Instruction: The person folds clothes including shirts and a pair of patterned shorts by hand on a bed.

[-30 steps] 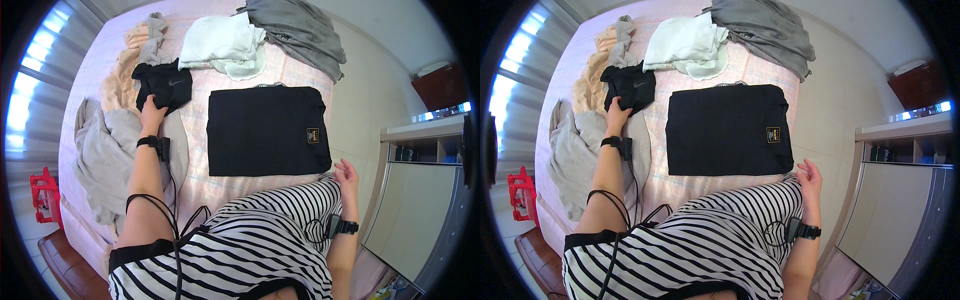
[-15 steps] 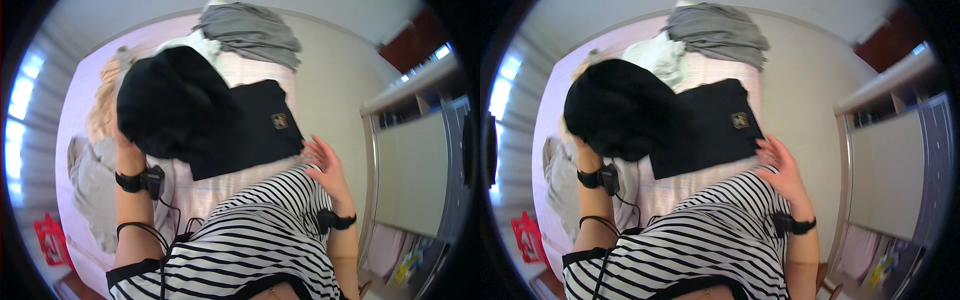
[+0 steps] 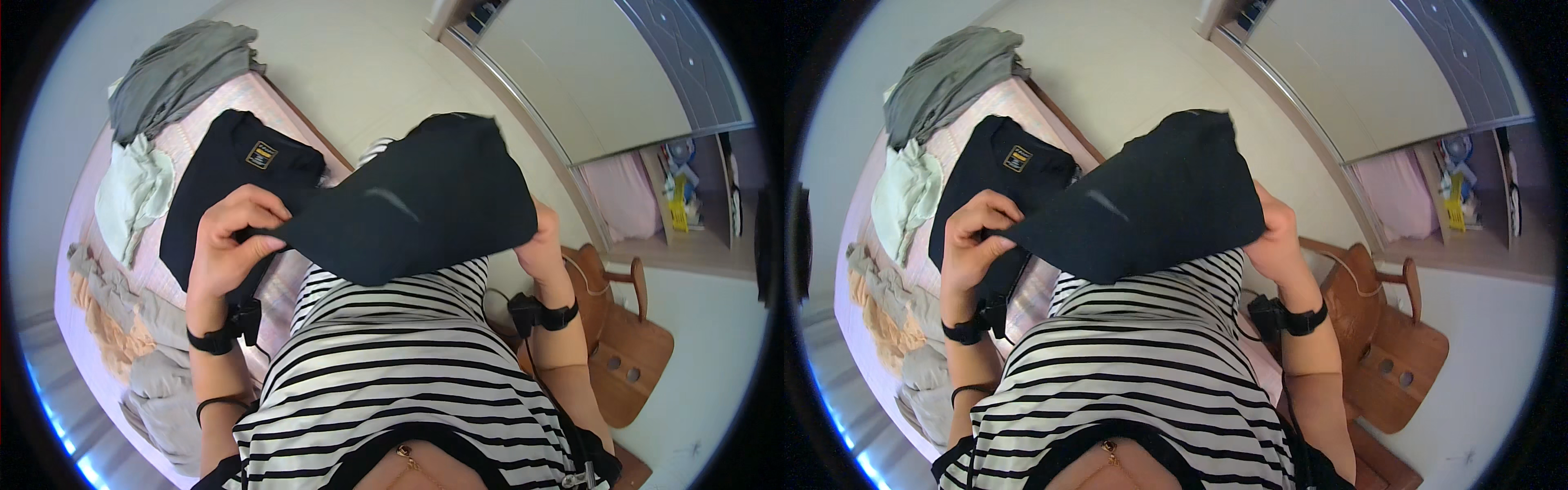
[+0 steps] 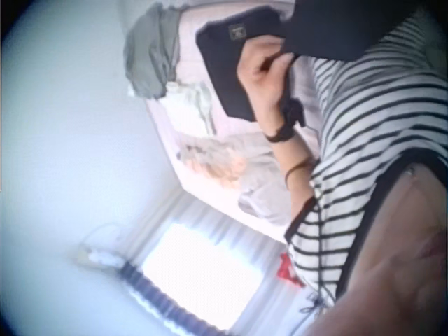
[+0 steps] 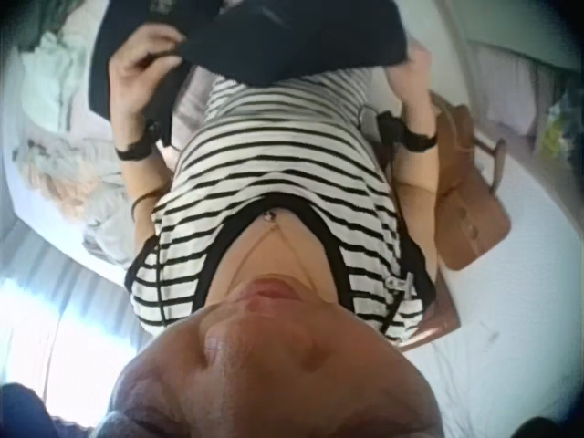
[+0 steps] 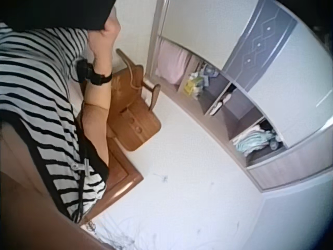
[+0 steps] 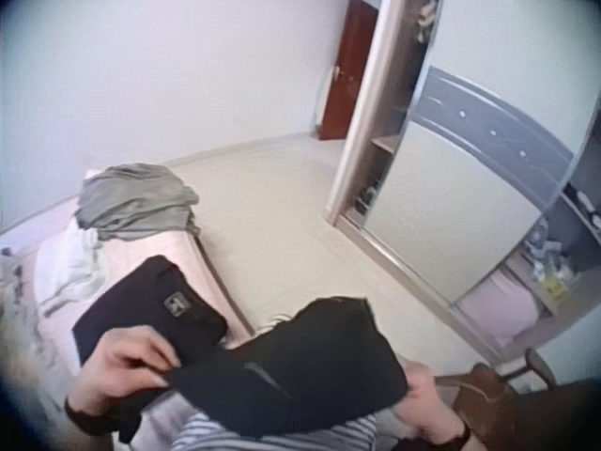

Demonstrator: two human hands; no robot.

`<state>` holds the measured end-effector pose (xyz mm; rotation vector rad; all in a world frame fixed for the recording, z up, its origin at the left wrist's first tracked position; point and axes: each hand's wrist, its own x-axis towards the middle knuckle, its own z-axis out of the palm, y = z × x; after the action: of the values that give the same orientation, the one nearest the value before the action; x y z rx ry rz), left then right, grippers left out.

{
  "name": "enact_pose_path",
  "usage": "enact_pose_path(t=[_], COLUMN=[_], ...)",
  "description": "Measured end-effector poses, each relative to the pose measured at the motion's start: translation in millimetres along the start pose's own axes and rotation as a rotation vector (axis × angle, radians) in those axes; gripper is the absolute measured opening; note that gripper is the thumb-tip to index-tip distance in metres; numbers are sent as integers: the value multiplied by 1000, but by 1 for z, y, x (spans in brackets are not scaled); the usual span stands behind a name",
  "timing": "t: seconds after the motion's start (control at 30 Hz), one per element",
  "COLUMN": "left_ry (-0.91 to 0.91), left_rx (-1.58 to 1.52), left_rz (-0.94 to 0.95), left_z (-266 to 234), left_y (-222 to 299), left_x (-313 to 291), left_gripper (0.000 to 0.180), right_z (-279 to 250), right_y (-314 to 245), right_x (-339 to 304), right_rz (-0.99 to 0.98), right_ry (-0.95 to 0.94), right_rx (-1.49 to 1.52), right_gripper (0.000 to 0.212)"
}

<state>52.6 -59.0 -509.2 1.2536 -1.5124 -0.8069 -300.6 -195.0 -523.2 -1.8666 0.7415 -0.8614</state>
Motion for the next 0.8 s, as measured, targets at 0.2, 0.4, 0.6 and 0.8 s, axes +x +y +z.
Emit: enact_pose_path(t=[0.2,0.4,0.6,0.8], left_ry=[-471,-157,-108,-217], left_rx=[139,227,402,483], left_rz=[-496,-379,-245,-317], left_z=[33,67,111,131], left_y=[-26,-82,-163,-134], left_x=[-6,29,80,101], left_gripper=[18,15,29,28], right_z=[-21,-7,-4,3], right_y=[52,71,68,76], right_x=[-104,-135,-99,-46], right_rz=[518,760,735,463], right_ry=[-292,-107,-225,-61], right_rx=[-101,88,-357,-252], right_gripper=[31,22,26,39])
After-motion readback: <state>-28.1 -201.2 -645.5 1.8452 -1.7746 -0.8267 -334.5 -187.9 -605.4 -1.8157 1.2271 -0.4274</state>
